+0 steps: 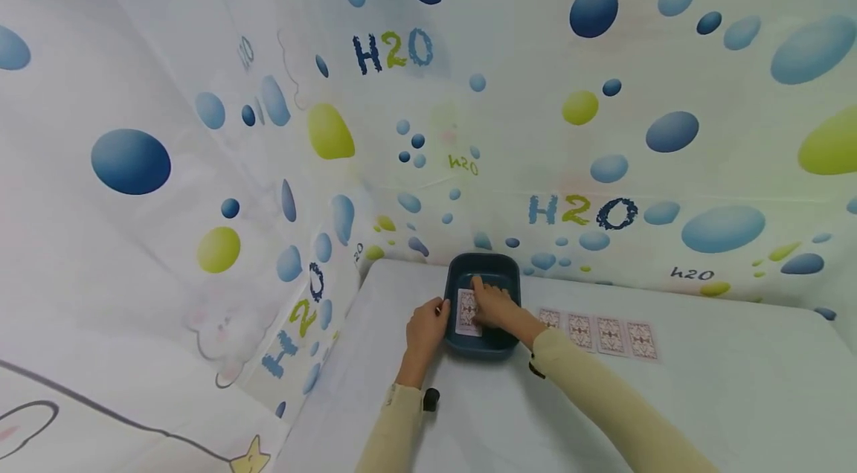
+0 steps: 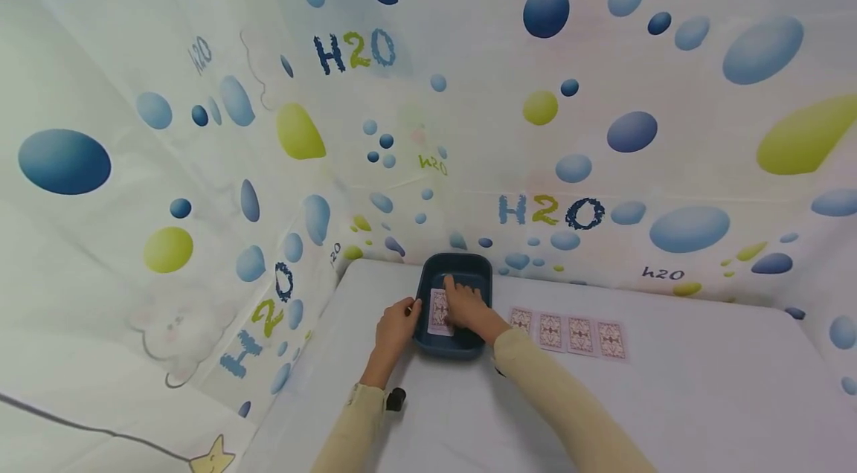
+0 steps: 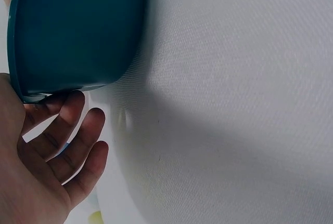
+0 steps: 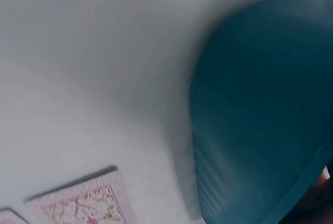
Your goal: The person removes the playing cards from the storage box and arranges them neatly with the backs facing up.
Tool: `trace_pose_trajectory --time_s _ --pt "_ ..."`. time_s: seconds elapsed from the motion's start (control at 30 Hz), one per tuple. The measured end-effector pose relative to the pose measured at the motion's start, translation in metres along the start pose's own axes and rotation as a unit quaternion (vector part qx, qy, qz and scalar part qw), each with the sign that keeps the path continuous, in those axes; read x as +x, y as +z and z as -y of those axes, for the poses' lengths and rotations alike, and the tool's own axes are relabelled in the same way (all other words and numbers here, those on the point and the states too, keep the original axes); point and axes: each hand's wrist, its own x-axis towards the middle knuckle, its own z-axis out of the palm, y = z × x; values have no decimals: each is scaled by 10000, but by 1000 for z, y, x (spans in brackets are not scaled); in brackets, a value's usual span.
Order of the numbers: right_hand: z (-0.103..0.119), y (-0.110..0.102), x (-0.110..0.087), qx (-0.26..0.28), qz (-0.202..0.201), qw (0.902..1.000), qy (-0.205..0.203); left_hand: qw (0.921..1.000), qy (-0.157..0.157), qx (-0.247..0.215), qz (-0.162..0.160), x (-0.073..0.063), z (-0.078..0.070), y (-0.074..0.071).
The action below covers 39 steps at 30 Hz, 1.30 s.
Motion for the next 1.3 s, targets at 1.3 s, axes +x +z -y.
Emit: trace_pose_trajectory --time_s 1.3 --pt "-109 -84 -88 2860 242 9575 -272 9995 -259 35 150 0 -4 0"
